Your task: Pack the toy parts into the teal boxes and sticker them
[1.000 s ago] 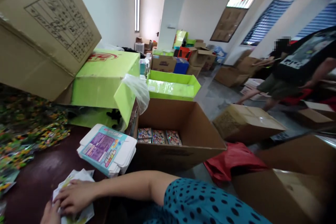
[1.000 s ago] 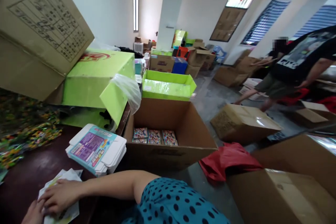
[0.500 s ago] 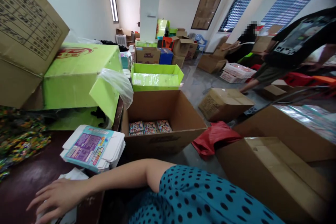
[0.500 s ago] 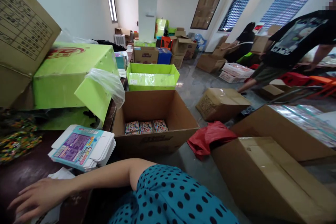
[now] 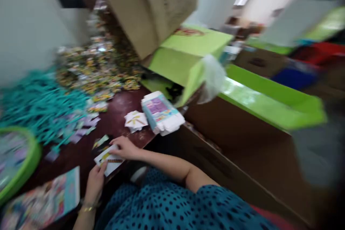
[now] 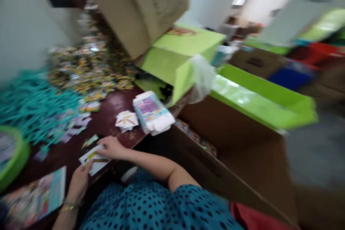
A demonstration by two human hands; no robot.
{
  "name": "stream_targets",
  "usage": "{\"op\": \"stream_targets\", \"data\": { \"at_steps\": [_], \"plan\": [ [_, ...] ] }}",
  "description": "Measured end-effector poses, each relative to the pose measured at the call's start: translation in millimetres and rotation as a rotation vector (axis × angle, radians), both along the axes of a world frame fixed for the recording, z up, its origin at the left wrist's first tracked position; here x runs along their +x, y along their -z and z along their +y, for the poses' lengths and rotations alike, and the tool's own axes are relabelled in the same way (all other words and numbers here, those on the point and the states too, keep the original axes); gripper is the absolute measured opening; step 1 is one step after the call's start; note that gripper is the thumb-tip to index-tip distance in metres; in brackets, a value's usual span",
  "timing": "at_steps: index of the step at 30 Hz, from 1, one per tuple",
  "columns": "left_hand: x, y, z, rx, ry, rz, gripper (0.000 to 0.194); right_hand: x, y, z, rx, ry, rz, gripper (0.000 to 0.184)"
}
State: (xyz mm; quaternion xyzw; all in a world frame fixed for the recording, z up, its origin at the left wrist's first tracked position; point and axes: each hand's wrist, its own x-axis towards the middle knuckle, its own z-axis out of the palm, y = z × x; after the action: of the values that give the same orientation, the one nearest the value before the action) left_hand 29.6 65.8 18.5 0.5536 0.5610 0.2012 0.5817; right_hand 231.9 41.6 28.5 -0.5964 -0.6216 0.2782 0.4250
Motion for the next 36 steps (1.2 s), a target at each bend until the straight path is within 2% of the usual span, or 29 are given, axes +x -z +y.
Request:
{"op": "stream_targets", "data": {
  "at_steps": [3, 5, 7, 10, 14, 17, 19, 24, 26, 28, 30, 32, 34, 36],
  "plan": [
    [-29, 8.0, -28, -0.161, -0.195, -0.188, 0.053, -24, -2.0, 11, -0.018, -0.12, 0.09, 0.012],
    [-38, 12.4, -41, -0.215, -0.302, -0.233, 0.057, -34, -4.2, 26, -0.032, -0.147, 0.086, 0.013],
    [-44, 18.6, -54, -0.257, -0.367, -0.281, 0.06, -38, -3.1, 51, -0.06, -0.15, -0.017, 0.016],
    [-45, 29.9, -66, -0.299, -0.394, -0.344, 0.061, -36, 7.4, 105, -0.109, -0.154, -0.182, 0.019],
    [-40, 38.8, -61, -0.275, -0.416, -0.385, 0.069, -31, 28.3, 183, -0.149, -0.114, -0.307, 0.025],
    [-37, 37.5, -43, -0.234, -0.45, -0.45, 0.07, -30, 44.6, 217, -0.148, -0.069, -0.414, 0.032],
    [-34, 34.9, -29, -0.233, -0.456, -0.493, 0.069, -31, 55.8, 222, -0.139, -0.042, -0.47, 0.038],
    [-25, 35.9, -6, -0.259, -0.45, -0.556, 0.07, -21, 73.9, 212, -0.112, -0.02, -0.561, 0.044],
    [-20, 40.5, -5, -0.264, -0.475, -0.557, 0.069, -7, 74.6, 217, -0.071, 0.031, -0.593, 0.043],
    [-16, 46.2, -5, -0.262, -0.503, -0.553, 0.068, 9, 72.4, 230, -0.043, 0.15, -0.626, 0.046],
    [-11, 51.5, -5, -0.261, -0.526, -0.558, 0.065, 25, 68.8, 244, -0.075, 0.241, -0.652, 0.053],
    [-6, 54.9, -2, -0.274, -0.557, -0.568, 0.061, 38, 65.6, 253, -0.144, 0.24, -0.647, 0.048],
    [0, 56.3, 2, -0.29, -0.59, -0.591, 0.055, 47, 63.9, 251, -0.172, 0.228, -0.549, 0.04],
    [5, 56.2, 7, -0.297, -0.614, -0.624, 0.048, 56, 63.3, 237, -0.114, 0.285, -0.382, 0.043]
  ]
}}
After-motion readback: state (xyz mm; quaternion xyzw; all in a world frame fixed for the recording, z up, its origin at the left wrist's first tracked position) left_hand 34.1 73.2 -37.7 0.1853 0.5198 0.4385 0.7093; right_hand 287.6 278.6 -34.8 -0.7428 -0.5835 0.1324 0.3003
